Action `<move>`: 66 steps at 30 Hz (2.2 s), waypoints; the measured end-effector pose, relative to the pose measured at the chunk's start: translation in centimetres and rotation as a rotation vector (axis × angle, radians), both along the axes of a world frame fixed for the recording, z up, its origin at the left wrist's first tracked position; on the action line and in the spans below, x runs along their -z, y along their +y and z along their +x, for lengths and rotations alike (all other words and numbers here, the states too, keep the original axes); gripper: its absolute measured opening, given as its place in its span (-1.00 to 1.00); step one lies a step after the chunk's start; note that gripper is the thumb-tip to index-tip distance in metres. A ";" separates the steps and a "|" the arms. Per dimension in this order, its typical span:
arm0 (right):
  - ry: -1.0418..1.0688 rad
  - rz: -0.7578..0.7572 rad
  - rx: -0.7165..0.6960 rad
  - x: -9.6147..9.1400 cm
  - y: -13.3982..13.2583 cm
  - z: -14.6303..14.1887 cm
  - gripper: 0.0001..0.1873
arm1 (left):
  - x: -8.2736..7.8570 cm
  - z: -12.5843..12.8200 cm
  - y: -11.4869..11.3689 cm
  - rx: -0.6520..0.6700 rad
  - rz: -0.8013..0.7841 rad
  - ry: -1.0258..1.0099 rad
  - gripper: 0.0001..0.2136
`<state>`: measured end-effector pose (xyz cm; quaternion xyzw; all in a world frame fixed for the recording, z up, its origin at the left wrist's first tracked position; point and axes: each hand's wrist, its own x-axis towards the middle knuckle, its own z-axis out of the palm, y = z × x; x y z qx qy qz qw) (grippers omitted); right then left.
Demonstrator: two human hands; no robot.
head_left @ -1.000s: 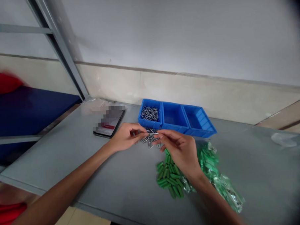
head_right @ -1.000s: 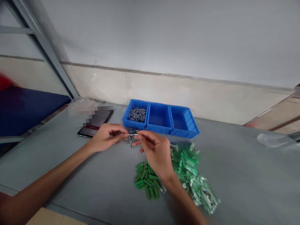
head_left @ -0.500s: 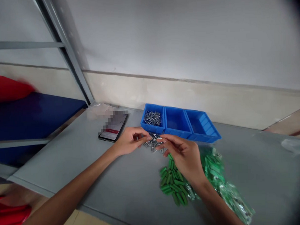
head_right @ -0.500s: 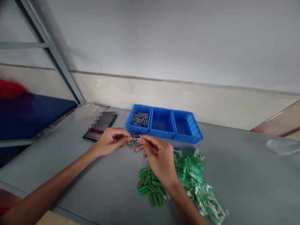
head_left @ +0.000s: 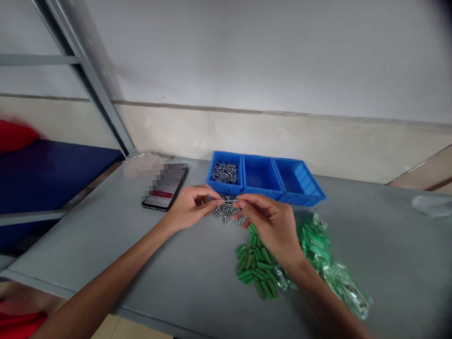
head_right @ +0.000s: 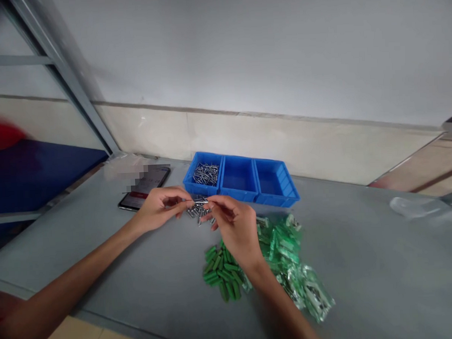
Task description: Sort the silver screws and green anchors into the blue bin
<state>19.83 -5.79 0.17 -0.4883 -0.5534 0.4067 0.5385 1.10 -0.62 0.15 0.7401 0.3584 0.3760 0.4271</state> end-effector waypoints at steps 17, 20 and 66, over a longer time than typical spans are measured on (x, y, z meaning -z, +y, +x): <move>-0.397 0.261 0.049 1.3 -0.5 -0.5 -0.84 | 0.4 -0.5 0.7 -0.033 0.043 -0.001 -0.81; -0.331 0.254 0.091 1.2 -0.3 -0.1 -0.84 | 0.3 -0.6 0.6 0.022 0.053 0.071 -0.80; -1.032 0.110 0.061 1.8 1.8 3.2 -0.79 | 1.8 -1.6 2.1 -0.043 0.375 0.481 -0.82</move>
